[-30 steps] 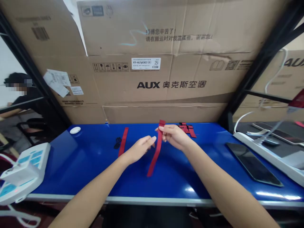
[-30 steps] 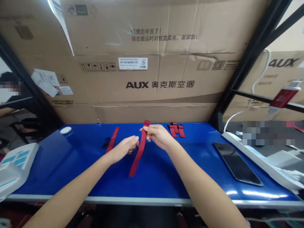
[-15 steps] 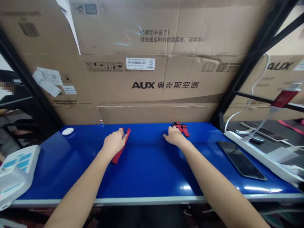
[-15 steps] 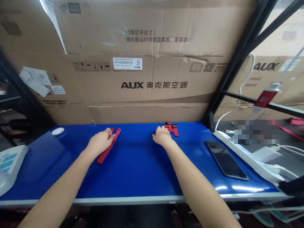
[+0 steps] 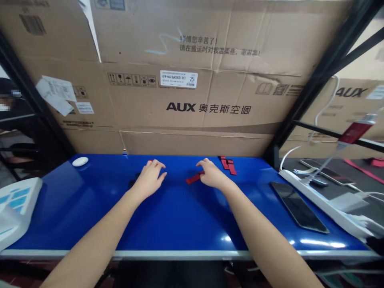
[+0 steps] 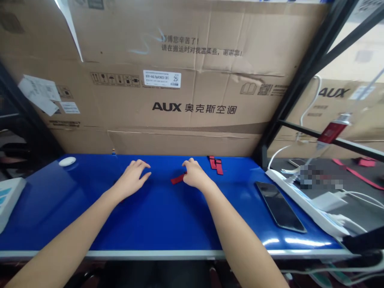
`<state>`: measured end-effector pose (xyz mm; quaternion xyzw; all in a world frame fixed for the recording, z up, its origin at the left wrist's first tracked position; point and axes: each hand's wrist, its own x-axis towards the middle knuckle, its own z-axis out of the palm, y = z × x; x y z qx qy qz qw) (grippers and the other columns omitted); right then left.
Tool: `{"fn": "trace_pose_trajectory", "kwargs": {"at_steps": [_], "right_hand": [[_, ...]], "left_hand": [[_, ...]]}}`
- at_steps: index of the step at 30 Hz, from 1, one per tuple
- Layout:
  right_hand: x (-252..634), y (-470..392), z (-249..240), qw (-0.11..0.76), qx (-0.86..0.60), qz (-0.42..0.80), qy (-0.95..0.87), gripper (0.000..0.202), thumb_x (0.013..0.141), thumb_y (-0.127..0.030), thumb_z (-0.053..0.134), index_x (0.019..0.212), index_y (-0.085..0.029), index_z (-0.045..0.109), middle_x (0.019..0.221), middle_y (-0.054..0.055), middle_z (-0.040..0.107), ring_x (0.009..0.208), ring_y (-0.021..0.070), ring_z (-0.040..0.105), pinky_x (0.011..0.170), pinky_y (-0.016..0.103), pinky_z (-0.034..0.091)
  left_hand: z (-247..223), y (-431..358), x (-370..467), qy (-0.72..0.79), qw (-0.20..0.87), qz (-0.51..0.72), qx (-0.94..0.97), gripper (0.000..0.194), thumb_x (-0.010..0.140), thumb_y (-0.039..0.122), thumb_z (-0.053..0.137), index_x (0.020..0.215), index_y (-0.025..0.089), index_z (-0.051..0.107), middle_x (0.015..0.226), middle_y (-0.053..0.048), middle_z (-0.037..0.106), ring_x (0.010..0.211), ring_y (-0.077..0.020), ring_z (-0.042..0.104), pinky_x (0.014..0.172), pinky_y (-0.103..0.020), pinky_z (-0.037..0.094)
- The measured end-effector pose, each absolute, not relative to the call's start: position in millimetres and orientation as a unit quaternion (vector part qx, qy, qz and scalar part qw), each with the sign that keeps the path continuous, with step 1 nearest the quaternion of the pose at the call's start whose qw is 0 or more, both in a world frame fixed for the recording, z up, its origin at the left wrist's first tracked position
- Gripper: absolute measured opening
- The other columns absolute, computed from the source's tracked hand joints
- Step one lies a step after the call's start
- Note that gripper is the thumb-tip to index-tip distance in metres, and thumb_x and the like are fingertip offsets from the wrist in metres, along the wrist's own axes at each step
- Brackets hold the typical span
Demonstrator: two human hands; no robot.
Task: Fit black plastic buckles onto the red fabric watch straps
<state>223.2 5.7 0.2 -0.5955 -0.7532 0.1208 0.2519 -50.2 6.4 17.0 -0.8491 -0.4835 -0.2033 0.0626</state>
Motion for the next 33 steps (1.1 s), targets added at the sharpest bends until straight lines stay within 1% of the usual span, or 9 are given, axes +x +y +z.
{"fn": "trace_pose_trajectory", "kwargs": {"at_steps": [2, 4, 8, 12, 16, 21, 25, 29, 33], "right_hand": [[222.9, 7.1, -5.4, 0.224, -0.583, 0.113, -0.773, 0.045, 0.067, -0.002, 0.059, 0.109, -0.016, 0.065, 0.113, 0.012, 0.055, 0.101, 0.0228, 0.054, 0.087, 0.030, 0.045], [217.4, 6.9, -9.4, 0.224, -0.561, 0.129, -0.786, 0.036, 0.069, -0.005, 0.064, 0.103, -0.017, 0.067, 0.107, 0.011, 0.056, 0.094, 0.0204, 0.055, 0.086, 0.031, 0.045], [196.7, 5.0, -15.0, 0.288, -0.517, 0.188, -0.784, 0.023, 0.067, -0.014, 0.075, 0.089, -0.017, 0.068, 0.095, 0.005, 0.057, 0.075, 0.0136, 0.056, 0.073, 0.027, 0.047], [181.9, 5.0, -21.3, 0.350, -0.490, 0.286, -0.745, 0.023, 0.061, -0.016, 0.079, 0.077, -0.017, 0.062, 0.076, -0.001, 0.059, 0.063, 0.0116, 0.057, 0.060, 0.024, 0.044], [184.1, 6.9, -23.8, 0.349, -0.454, 0.408, -0.711, 0.020, 0.069, -0.028, 0.075, 0.073, -0.017, 0.059, 0.064, -0.001, 0.061, 0.058, 0.0133, 0.059, 0.057, 0.025, 0.044], [194.3, 8.3, -23.4, 0.321, -0.427, 0.453, -0.713, 0.019, 0.074, -0.033, 0.071, 0.075, -0.017, 0.061, 0.067, 0.001, 0.064, 0.059, 0.0141, 0.061, 0.057, 0.025, 0.045], [196.5, 6.7, -18.4, 0.311, -0.418, 0.449, -0.726, 0.017, 0.076, -0.033, 0.067, 0.077, -0.017, 0.062, 0.070, 0.000, 0.062, 0.061, 0.0124, 0.057, 0.059, 0.024, 0.043], [196.2, 4.1, -8.5, 0.325, -0.402, 0.362, -0.776, 0.019, 0.075, -0.035, 0.069, 0.072, -0.017, 0.065, 0.089, 0.003, 0.061, 0.076, 0.0141, 0.057, 0.072, 0.027, 0.045], [197.2, 1.3, -0.1, 0.322, -0.383, 0.340, -0.796, 0.013, 0.076, -0.023, 0.066, 0.065, -0.017, 0.061, 0.093, 0.003, 0.059, 0.085, 0.0150, 0.057, 0.083, 0.030, 0.043]], "left_hand": [[8.5, 1.1, -34.5, -0.430, 0.024, -0.240, -0.870, 0.028, 0.094, 0.035, 0.049, 0.113, 0.018, 0.059, 0.113, -0.011, 0.059, 0.108, -0.0272, 0.052, 0.096, -0.044, 0.043], [-0.4, -4.0, -20.9, -0.402, -0.004, -0.246, -0.882, 0.034, 0.093, 0.039, 0.050, 0.120, 0.019, 0.057, 0.116, -0.011, 0.059, 0.109, -0.0273, 0.052, 0.095, -0.044, 0.042], [-12.3, -7.1, -7.9, -0.388, -0.035, -0.221, -0.894, 0.047, 0.089, 0.049, 0.056, 0.125, 0.018, 0.056, 0.114, -0.011, 0.058, 0.106, -0.0290, 0.052, 0.088, -0.044, 0.044], [-14.8, -1.4, -8.2, -0.367, -0.071, -0.225, -0.900, 0.037, 0.084, 0.047, 0.064, 0.108, 0.019, 0.064, 0.099, -0.007, 0.060, 0.093, -0.0248, 0.055, 0.086, -0.040, 0.044], [-14.3, 4.2, -11.2, -0.337, -0.097, -0.238, -0.906, 0.025, 0.083, 0.042, 0.068, 0.093, 0.019, 0.065, 0.089, -0.004, 0.061, 0.088, -0.0221, 0.056, 0.084, -0.036, 0.044], [-12.9, 4.7, -15.6, -0.305, -0.101, -0.215, -0.922, 0.031, 0.081, 0.044, 0.069, 0.099, 0.019, 0.065, 0.095, -0.005, 0.063, 0.091, -0.0223, 0.057, 0.081, -0.035, 0.046], [-6.0, -0.8, -13.8, -0.278, -0.057, -0.194, -0.939, 0.028, 0.087, 0.043, 0.062, 0.102, 0.018, 0.064, 0.096, -0.007, 0.062, 0.094, -0.0228, 0.057, 0.086, -0.037, 0.047], [-0.2, -6.0, -8.2, -0.270, 0.020, -0.178, -0.946, 0.028, 0.094, 0.040, 0.051, 0.098, 0.015, 0.061, 0.095, -0.009, 0.061, 0.095, -0.0246, 0.056, 0.089, -0.040, 0.046], [1.5, -6.6, -7.1, -0.264, 0.045, -0.183, -0.946, 0.031, 0.095, 0.042, 0.048, 0.102, 0.015, 0.060, 0.096, -0.010, 0.061, 0.093, -0.0246, 0.056, 0.087, -0.040, 0.047]]}}
